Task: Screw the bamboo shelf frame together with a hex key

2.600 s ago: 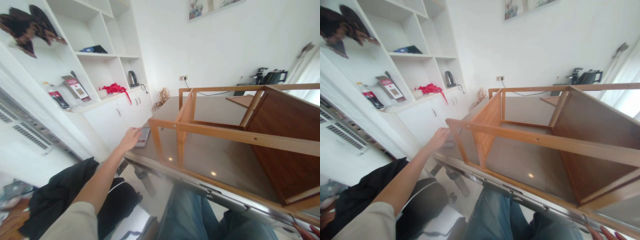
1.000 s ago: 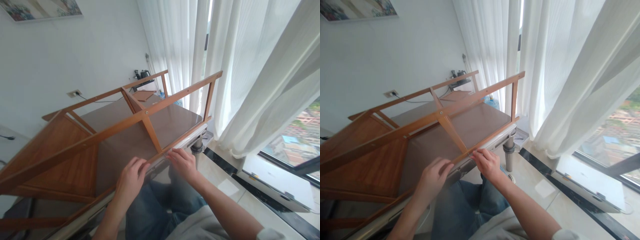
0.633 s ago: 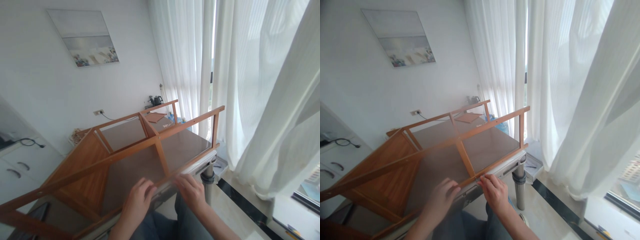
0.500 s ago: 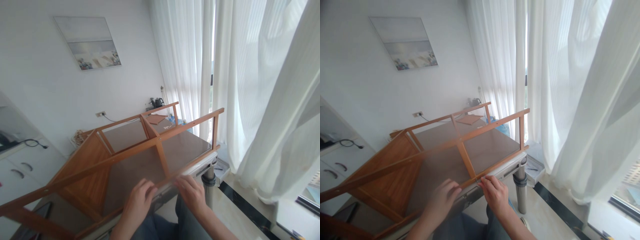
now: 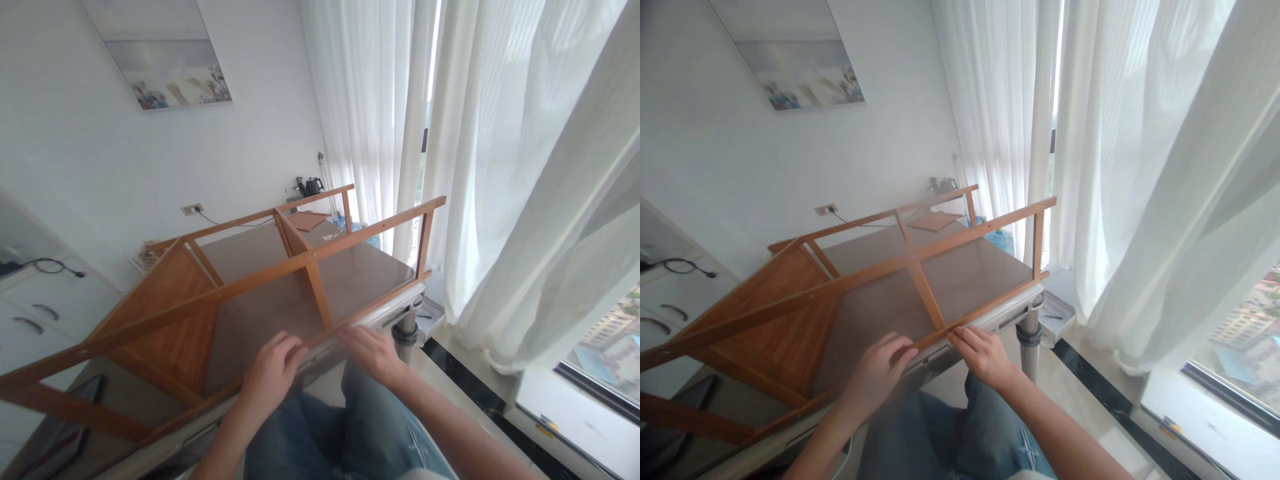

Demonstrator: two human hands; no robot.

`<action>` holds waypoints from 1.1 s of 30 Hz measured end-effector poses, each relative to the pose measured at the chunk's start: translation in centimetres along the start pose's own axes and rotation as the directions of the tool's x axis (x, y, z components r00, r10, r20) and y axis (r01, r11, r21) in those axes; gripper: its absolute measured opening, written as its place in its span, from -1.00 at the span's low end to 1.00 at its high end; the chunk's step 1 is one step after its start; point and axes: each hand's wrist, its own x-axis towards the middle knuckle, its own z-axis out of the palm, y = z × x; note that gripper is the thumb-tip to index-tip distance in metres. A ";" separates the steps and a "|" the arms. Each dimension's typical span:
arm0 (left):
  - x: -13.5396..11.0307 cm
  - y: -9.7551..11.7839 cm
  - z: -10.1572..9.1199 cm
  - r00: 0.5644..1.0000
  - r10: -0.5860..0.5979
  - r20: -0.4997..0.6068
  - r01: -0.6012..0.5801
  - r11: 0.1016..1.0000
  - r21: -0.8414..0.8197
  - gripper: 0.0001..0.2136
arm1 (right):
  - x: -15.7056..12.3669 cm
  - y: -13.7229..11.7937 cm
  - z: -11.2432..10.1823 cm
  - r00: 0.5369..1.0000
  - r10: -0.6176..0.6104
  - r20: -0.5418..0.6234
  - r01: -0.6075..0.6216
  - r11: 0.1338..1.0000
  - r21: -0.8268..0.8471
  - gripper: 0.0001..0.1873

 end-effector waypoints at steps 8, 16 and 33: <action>-0.2 -0.1 -0.2 1.000 0.024 -0.008 -0.024 1.000 0.006 -0.73 | -0.3 -1.1 -1.5 0.937 0.333 -0.102 -0.323 0.940 0.109 -0.85; 3.0 1.4 0.3 0.994 -0.073 -0.080 0.052 0.969 -0.240 -0.68 | 3.0 -1.8 -4.2 0.809 0.574 -0.127 -0.531 0.806 0.261 -0.91; 7.1 3.7 2.5 0.995 0.038 -0.096 -0.082 0.855 -0.512 -0.66 | 16.9 0.4 -8.0 0.968 0.014 -0.251 -0.003 0.999 0.045 -0.75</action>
